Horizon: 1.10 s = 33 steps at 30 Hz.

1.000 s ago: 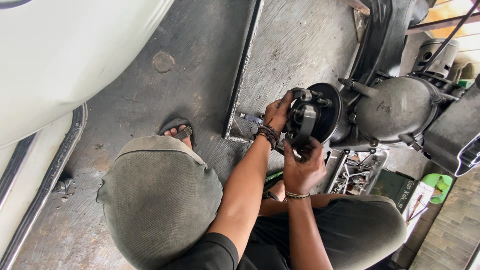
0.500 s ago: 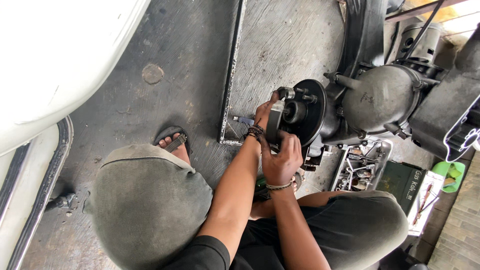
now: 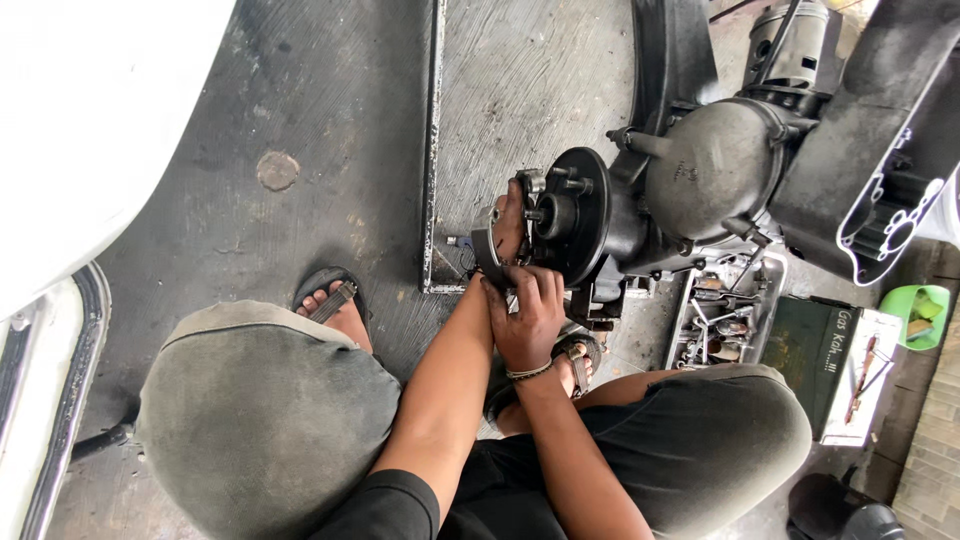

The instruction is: The person uses a wrench to loosen and remove bolts from a scooter engine component. They then detach the part, inspect it, and reattach it to the engine, tightening the bolts back into place.

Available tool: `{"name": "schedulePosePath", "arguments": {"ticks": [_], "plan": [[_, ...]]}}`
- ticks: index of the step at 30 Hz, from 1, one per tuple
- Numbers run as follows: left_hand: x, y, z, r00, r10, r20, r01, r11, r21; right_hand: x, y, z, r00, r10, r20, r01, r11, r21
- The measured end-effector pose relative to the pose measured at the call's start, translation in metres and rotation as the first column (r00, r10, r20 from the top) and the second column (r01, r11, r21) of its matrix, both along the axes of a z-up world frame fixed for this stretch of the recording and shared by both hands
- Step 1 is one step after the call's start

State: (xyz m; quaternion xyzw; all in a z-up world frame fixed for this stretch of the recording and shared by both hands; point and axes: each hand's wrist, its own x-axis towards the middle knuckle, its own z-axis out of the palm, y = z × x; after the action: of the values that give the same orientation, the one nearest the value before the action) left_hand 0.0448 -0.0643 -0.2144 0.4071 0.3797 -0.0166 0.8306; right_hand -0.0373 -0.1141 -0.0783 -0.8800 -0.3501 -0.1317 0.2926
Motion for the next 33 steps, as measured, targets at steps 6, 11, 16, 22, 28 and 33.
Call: {"name": "schedulePosePath", "arguments": {"ticks": [6, 11, 16, 22, 28, 33], "plan": [[0.003, 0.006, 0.011, 0.992, 0.129, 0.015, -0.13, 0.976, 0.174, -0.004, -0.009, -0.007, 0.999, -0.05, 0.004, 0.049, 0.993, 0.108], [0.004, 0.015, 0.062, 0.993, 0.112, 0.047, -0.116, 0.99, 0.077, -0.008, -0.012, -0.002, 0.994, -0.107, -0.008, 0.107, 0.989, 0.102], [0.012, -0.005, 0.008, 0.993, 0.118, -0.001, -0.118, 0.992, -0.044, -0.009, -0.013, 0.004, 0.988, -0.153, -0.006, 0.154, 0.985, 0.077], [0.015, -0.018, -0.067, 0.944, 0.322, 0.076, -0.278, 0.898, -0.342, -0.003, -0.017, 0.0, 0.989, -0.145, 0.002, 0.144, 0.984, 0.102], [0.004, -0.003, -0.057, 0.963, 0.249, 0.101, -0.224, 0.952, -0.206, 0.007, -0.014, 0.02, 0.99, -0.138, 0.001, 0.138, 0.989, 0.051], [-0.006, 0.008, 0.006, 0.995, 0.104, 0.012, -0.104, 0.994, 0.017, 0.027, 0.005, 0.074, 0.976, -0.185, -0.115, 0.13, 0.92, -0.371]]}}
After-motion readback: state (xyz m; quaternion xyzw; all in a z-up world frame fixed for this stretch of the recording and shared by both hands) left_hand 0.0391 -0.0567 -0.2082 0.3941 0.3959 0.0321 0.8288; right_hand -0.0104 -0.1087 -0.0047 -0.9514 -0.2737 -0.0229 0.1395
